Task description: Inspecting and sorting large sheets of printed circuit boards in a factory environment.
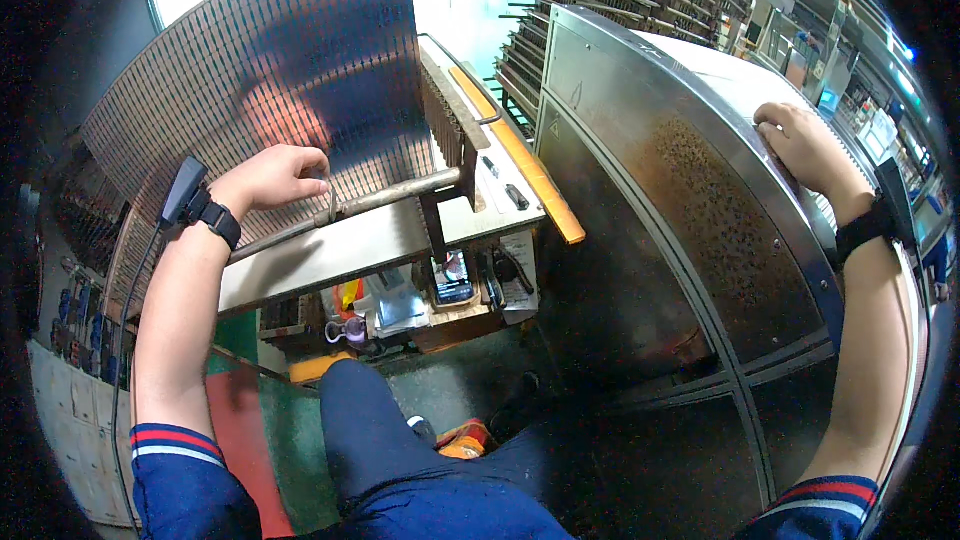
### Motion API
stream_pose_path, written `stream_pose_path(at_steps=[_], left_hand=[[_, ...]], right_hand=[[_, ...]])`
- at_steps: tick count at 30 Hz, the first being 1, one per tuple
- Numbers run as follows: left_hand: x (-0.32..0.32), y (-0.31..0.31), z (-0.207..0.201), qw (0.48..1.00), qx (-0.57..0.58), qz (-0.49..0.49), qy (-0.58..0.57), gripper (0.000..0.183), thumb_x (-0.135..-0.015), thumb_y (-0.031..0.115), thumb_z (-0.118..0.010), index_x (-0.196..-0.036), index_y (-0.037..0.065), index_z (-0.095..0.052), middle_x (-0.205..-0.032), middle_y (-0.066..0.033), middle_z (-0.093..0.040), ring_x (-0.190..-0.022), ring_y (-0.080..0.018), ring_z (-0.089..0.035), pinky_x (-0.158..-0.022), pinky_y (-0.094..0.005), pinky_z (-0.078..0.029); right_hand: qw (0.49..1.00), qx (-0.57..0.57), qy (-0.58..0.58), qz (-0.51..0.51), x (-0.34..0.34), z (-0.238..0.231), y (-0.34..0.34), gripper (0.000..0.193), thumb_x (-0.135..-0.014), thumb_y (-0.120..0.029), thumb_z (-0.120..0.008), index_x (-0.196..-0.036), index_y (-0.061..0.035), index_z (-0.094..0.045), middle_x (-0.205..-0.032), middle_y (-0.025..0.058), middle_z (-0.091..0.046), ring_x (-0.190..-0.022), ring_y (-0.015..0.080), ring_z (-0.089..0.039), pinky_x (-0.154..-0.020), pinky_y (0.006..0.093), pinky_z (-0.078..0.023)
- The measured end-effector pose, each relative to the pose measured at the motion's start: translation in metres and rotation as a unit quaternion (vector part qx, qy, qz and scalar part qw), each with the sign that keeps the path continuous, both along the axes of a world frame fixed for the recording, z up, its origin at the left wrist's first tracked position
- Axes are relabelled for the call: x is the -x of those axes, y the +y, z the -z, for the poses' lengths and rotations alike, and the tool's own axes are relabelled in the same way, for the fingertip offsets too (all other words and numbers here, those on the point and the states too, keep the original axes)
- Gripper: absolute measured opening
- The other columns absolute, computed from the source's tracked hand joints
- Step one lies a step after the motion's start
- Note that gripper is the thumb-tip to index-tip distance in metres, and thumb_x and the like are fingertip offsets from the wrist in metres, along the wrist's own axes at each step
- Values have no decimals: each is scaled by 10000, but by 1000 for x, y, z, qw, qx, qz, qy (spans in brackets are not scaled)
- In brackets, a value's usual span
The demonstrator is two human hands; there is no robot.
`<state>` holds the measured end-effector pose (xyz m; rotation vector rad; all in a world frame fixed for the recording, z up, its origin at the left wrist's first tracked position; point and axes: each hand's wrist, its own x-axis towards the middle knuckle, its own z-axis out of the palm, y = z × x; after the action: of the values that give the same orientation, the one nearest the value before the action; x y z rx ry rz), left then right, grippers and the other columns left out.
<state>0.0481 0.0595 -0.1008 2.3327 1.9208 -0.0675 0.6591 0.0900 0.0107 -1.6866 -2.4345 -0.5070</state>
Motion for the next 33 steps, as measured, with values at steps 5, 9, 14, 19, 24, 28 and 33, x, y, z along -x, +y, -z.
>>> stream_pose_path(at_steps=[5, 9, 14, 19, 24, 28, 33], left_hand=[[4, 2, 2, 1000, 3, 1, -2, 392, -921, 370, -668, -1181, 77, -679, -1123, -180, -717, -1089, -339, -675, -947, -432, -523], [-1, 0, 0, 1000, 10, -6, -3, 394, -922, 373, -668, -1186, 80, -680, -1128, -181, -716, -1098, -339, -672, -951, -430, -521], [-2, -1, -1, 1000, 17, -13, 8, 398, -921, 373, -669, -1197, 85, -676, -1133, -180, -714, -1108, -335, -669, -957, -428, -518], [-1, -2, -1, 1000, 11, -10, 6, 371, -933, 343, -672, -1179, 64, -661, -1095, -172, -716, -1061, -330, -677, -920, -426, -524], [-3, -2, -2, 999, 30, -31, 12, 431, -914, 386, -678, -1226, 89, -667, -1172, -179, -704, -1139, -329, -658, -974, -428, -509], [0, -1, 0, 999, 21, -23, 10, 428, -912, 379, -680, -1219, 82, -670, -1162, -178, -707, -1128, -328, -663, -966, -425, -514], [-4, -2, -3, 999, 28, -15, 3, 408, -920, 352, -678, -1216, 72, -654, -1144, -181, -705, -1096, -337, -664, -934, -424, -516]], right_hand=[[1000, 3, -9, -2, 0, 0, -1, 249, -932, -174, -545, -1051, 12, -661, -1059, 235, -669, -1079, 398, -608, -967, 448, -465], [1000, 2, -4, -6, 1, 0, -1, 252, -930, -174, -551, -1058, 14, -660, -1061, 238, -669, -1076, 401, -609, -964, 451, -467], [1000, 1, 0, -3, 4, 1, -1, 258, -932, -176, -553, -1067, 17, -658, -1069, 244, -669, -1074, 403, -612, -959, 453, -469], [1000, 2, 14, 1, 3, 1, -1, 258, -933, -176, -549, -1069, 13, -662, -1074, 246, -668, -1076, 405, -612, -963, 454, -468], [1000, -4, -9, -1, 3, 0, -2, 260, -930, -176, -549, -1070, 8, -667, -1079, 239, -671, -1082, 401, -611, -966, 451, -468], [1000, -4, -12, -8, -1, 1, 1, 264, -929, -183, -553, -1071, 4, -675, -1078, 228, -677, -1081, 392, -614, -965, 447, -472], [1000, -14, -13, 0, 1, -1, -3, 272, -938, -206, -552, -1055, -1, -688, -1053, 222, -686, -1066, 389, -623, -952, 451, -479]])
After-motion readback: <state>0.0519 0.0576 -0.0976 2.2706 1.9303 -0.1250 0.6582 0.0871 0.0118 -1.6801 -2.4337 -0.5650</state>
